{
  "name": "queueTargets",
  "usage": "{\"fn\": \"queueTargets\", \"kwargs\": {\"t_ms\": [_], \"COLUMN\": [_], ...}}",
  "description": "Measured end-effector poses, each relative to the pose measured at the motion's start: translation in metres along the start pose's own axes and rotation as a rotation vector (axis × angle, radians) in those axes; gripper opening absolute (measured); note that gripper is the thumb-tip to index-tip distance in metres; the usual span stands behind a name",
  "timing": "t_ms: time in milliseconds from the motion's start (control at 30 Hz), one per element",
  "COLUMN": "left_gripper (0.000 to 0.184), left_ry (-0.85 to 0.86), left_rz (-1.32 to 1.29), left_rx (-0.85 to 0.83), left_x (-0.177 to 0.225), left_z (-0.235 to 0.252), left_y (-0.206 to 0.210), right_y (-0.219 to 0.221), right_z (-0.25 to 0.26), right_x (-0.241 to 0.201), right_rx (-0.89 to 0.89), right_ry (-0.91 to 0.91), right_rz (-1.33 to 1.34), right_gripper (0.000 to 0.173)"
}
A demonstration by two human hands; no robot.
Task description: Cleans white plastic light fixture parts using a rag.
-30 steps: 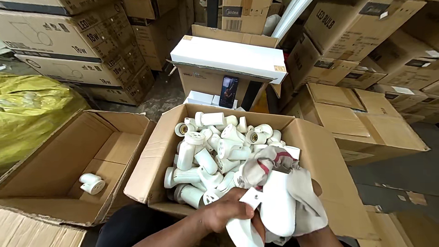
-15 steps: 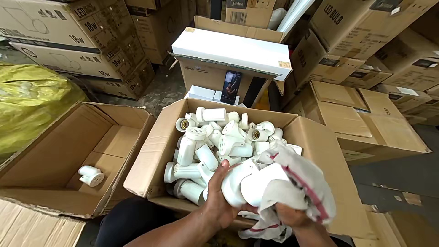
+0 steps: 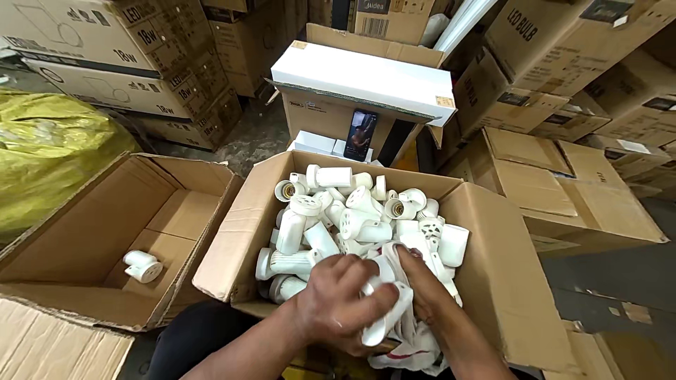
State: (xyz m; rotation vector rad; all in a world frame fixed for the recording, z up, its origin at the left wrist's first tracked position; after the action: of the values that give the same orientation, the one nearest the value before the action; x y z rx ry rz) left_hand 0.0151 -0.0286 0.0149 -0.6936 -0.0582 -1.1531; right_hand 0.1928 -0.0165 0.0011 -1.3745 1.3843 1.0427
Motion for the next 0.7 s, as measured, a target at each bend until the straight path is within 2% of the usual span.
{"fn": "queueTargets", "kwargs": {"t_ms": [67,133,200,267,300,333,367,400,433,467,500,533,567,600,700], "left_gripper": [0.052,0.054,0.053,0.055,0.057,0.057,0.052,0.047,0.045,0.046,0.052,0.056,0.058,0.056,0.053], "left_ry": [0.022,-0.107,-0.257,-0.478,-0.654,-0.853,-1.031,-1.152,-1.172,-1.082,-0.919,-0.727,-0.538,-0.378,-0.021], "left_rz": [0.005,-0.119,-0.327,-0.587,-0.762,-0.971,-1.155,-1.25,-1.259,-1.188,-1.031,-0.81,-0.598,-0.44,-0.071], "left_rx": [-0.011,0.02,0.067,0.124,0.13,0.117,0.092,0.066,0.059,0.084,0.11,0.106,0.091,0.063,-0.046], "left_x": [0.002,-0.003,-0.008,-0.015,-0.019,-0.023,-0.027,-0.028,-0.027,-0.025,-0.023,-0.022,-0.02,-0.018,-0.003], "left_z": [-0.003,-0.003,-0.003,-0.002,-0.001,0.0,0.001,0.001,0.001,0.001,0.003,0.006,0.008,0.009,0.008], "left_y": [0.003,0.006,0.01,0.015,0.018,0.022,0.025,0.026,0.025,0.021,0.016,0.009,0.003,-0.003,-0.012], "right_y": [0.0,-0.004,-0.003,0.003,0.001,-0.002,-0.005,-0.01,-0.012,-0.012,-0.011,-0.008,-0.005,-0.002,0.003], "right_z": [0.001,-0.006,-0.019,-0.038,-0.044,-0.046,-0.045,-0.042,-0.04,-0.038,-0.037,-0.039,-0.04,-0.037,-0.01], "right_x": [0.005,0.001,-0.012,-0.025,-0.024,-0.019,-0.012,-0.005,-0.001,0.0,0.0,0.001,0.001,0.0,0.006], "right_rx": [0.039,0.177,0.309,0.355,0.341,0.277,0.167,0.091,0.065,0.055,0.082,0.153,0.196,0.184,-0.039], "right_ry": [0.038,-0.089,-0.301,-0.676,-0.789,-0.877,-0.968,-1.044,-1.092,-1.088,-1.042,-0.953,-0.832,-0.663,-0.074], "right_rz": [0.097,-0.097,-0.48,-0.822,-0.775,-0.583,-0.416,-0.333,-0.304,-0.271,-0.244,-0.273,-0.344,-0.362,0.031], "right_gripper": [0.038,0.036,0.036,0.026,0.026,0.02,0.025,0.039,0.046,0.044,0.033,0.021,0.02,0.024,0.037]}}
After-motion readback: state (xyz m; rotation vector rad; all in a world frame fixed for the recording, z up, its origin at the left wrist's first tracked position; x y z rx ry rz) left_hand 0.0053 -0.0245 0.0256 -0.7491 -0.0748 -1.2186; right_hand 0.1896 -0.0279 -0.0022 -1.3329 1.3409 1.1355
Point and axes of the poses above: each hand's wrist, its own z-axis towards the middle knuckle, its own y-axis out of the palm, x = y × z, the point moved 3 cm from there along z, towards the middle knuckle, and after that the axes turned 9 degrees about -y, right-handed, at the moved point
